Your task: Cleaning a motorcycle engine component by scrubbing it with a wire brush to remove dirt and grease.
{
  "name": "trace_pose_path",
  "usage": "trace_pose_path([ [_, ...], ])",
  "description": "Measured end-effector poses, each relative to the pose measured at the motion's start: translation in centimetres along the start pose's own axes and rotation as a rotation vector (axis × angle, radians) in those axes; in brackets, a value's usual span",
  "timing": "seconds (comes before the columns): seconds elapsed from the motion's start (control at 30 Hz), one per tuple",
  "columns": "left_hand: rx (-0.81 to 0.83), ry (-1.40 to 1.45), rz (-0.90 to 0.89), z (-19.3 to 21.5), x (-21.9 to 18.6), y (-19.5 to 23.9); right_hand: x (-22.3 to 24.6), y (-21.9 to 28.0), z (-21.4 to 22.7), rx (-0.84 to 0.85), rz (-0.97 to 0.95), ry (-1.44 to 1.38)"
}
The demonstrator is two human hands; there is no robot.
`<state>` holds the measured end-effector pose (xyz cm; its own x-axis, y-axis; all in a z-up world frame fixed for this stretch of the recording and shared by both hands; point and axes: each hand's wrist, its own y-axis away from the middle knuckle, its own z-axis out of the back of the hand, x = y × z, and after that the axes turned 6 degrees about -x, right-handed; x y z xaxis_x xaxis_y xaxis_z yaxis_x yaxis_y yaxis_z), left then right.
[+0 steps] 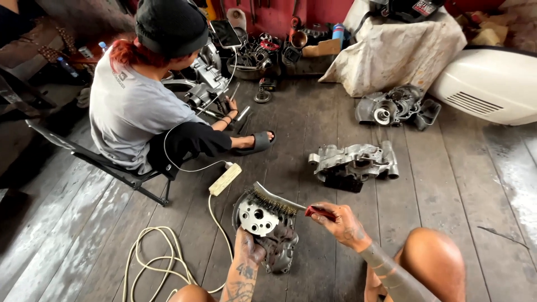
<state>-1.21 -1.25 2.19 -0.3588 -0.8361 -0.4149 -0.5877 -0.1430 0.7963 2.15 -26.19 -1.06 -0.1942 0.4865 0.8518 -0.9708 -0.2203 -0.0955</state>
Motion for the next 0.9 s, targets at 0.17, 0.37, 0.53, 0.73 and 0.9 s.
trace_pose_path([
  [0.17,-0.002,0.034,0.029,1.2,0.6,-2.7,-1.1,0.0,-0.3,-0.047,0.043,0.060],
  [0.37,0.015,0.044,0.008,2.3,1.2,-4.6,-0.9,-0.1,-0.2,-0.050,0.016,0.078],
  [0.53,0.034,0.055,0.005,1.4,0.9,-4.1,0.4,0.1,0.3,0.000,0.002,-0.025],
  [0.73,0.004,-0.125,-0.039,1.2,0.5,-0.9,-0.4,0.1,-0.1,0.005,0.056,-0.024],
  [0.9,0.020,0.023,0.012,1.9,1.0,-3.4,0.3,0.0,0.1,-0.013,-0.005,0.099],
])
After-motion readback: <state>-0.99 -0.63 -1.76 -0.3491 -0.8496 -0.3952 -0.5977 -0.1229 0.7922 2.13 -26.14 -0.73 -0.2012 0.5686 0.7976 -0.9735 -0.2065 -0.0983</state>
